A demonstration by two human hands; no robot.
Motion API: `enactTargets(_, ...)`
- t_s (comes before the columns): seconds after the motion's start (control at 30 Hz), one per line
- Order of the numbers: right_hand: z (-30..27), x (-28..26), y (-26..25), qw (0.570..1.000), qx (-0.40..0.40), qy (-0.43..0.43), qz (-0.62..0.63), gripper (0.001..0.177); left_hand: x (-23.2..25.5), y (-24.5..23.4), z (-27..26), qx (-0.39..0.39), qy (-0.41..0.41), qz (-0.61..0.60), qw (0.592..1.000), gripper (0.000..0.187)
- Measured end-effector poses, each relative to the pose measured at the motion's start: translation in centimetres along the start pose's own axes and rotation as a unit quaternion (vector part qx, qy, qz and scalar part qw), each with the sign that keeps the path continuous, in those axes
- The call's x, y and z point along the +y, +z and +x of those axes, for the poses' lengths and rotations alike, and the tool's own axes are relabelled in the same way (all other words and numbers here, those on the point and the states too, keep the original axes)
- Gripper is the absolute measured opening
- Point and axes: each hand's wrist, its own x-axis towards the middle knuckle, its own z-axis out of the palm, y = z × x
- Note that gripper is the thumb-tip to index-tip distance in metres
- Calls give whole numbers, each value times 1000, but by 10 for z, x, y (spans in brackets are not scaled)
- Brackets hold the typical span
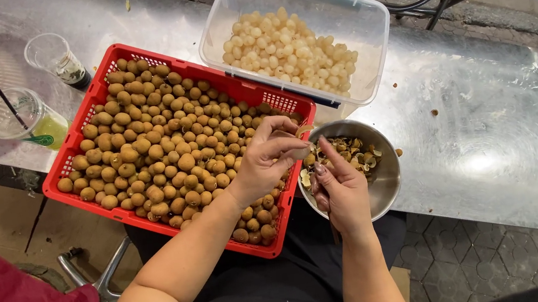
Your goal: Peeling longan fruits by hand and placing the pulp into a plastic container.
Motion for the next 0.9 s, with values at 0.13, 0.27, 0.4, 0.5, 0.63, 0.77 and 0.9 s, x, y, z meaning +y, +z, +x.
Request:
enactTargets(0.13, -1, 4, -5, 996, -45, 54, 50, 47, 3, 5, 0, 26, 91, 121, 988, 30)
enactTargets(0.27, 0, 8, -5, 995, -51, 67, 47, 46, 7, 7, -2, 28, 141, 227, 963, 30)
enactTargets(0.4, -1, 13, -4, 998, -32, 44, 17, 44, 4, 12, -4, 21, 159, 286, 945, 30)
enactTargets(0.5, -3, 11, -1, 998, 1, 28, 50, 42, -3, 14, -7, 23, 165, 304, 938, 30)
enactTargets(0.63, -2, 11, -4, 988, -1, 67, 139, 41, -6, 13, -2, 6, 174, 260, 950, 29)
enactTargets(0.77, -1, 8, -7, 977, 14, 109, 185, 40, -13, 8, 4, -42, 184, 226, 956, 27)
enactTargets(0.9, 6, 11, -21, 975, 53, 113, 185, 38, -5, 9, 11, -82, 161, 187, 966, 24)
